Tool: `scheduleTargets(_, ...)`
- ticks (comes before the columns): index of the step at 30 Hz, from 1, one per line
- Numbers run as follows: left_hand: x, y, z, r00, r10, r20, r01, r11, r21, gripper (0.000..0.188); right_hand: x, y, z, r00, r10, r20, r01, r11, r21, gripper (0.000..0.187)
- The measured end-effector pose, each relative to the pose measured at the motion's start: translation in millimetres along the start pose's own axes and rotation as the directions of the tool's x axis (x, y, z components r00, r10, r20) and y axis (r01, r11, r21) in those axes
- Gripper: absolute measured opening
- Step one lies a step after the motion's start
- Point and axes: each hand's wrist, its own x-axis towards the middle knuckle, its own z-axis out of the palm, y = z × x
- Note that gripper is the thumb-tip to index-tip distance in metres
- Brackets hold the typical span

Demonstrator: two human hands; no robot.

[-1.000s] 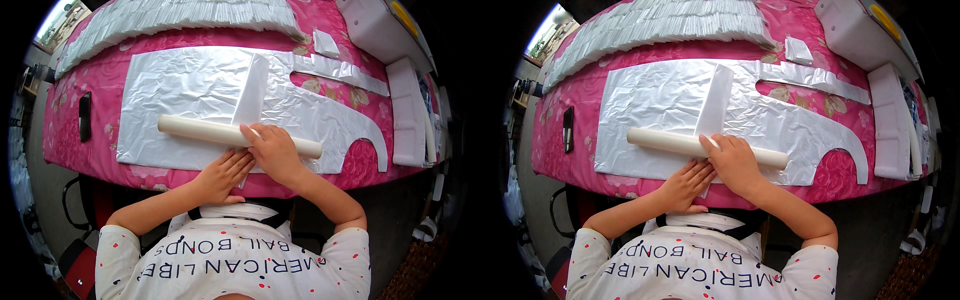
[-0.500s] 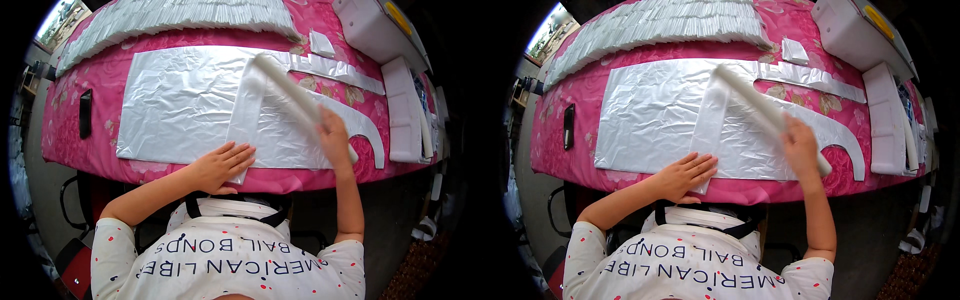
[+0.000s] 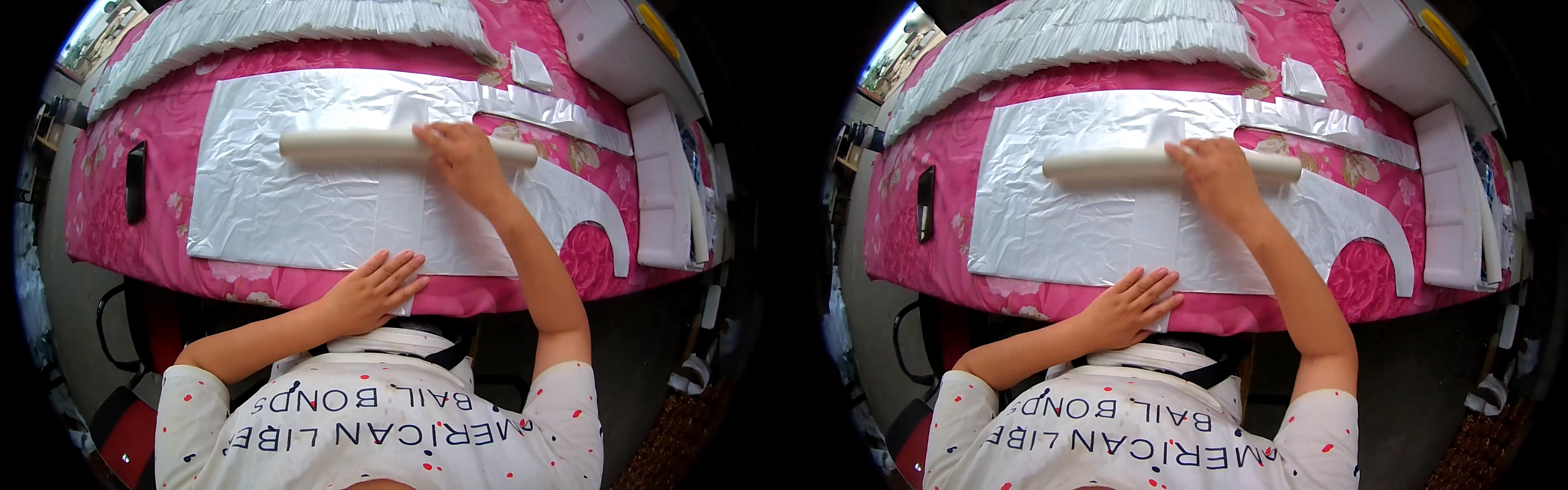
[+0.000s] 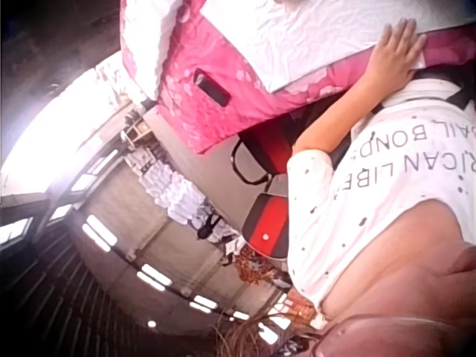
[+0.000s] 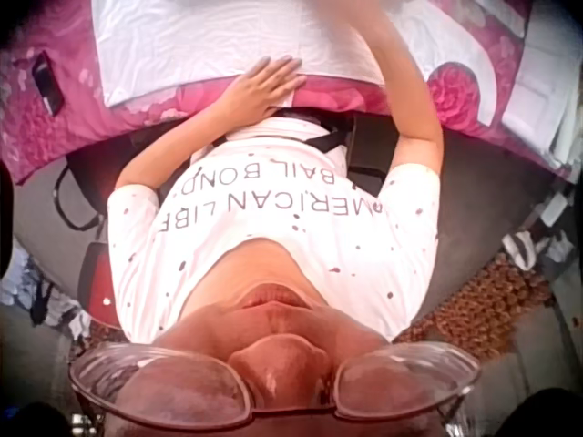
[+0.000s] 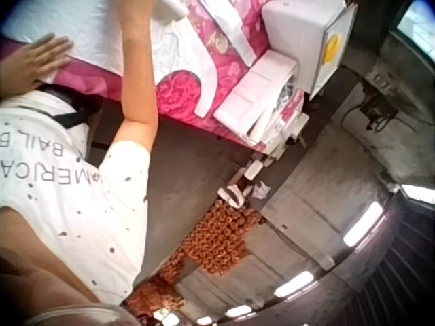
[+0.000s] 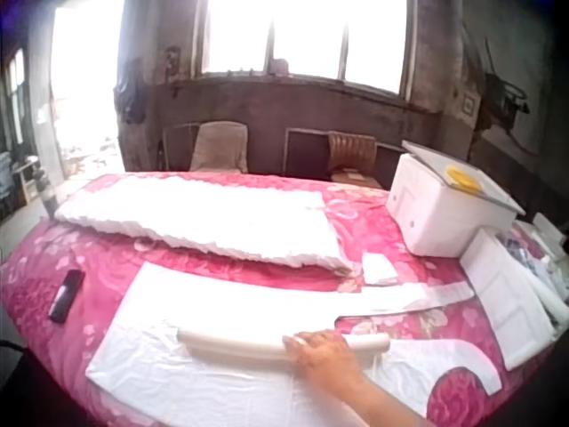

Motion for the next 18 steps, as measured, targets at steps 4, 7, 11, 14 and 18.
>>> scheduleTargets(4, -3, -5, -1, 0.998, 0.047, -0.043, -0.050, 0.996, -0.073, 0.072, 33, 30, 6, 0.999, 0.034, -0.036, -0.034, 0.999, 0.007, 0.043)
scheduleTargets(7, -9, -13, -3, 0.990, 0.100, -0.104, -0.116, 0.980, -0.163, 0.069, 39, 34, 5, 0.997, 0.077, -0.025, -0.077, 0.996, -0.036, 0.049)
scheduleTargets(11, -23, -27, -3, 0.969, 0.154, -0.192, -0.189, 0.966, -0.178, 0.058, 20, 7, -3, 0.998, -0.038, -0.051, 0.035, 0.998, -0.042, 0.049)
scheduleTargets(14, -27, -29, 1, 0.946, 0.224, -0.236, -0.258, 0.959, -0.121, 0.047, -19, -25, -13, 0.971, -0.153, 0.181, 0.136, 0.985, 0.102, 0.047)
scheduleTargets(18, -28, -31, 0, 0.915, 0.292, -0.280, -0.321, 0.945, -0.063, 0.037, -57, -60, -10, 0.935, -0.178, 0.307, 0.107, 0.966, 0.235, 0.044)
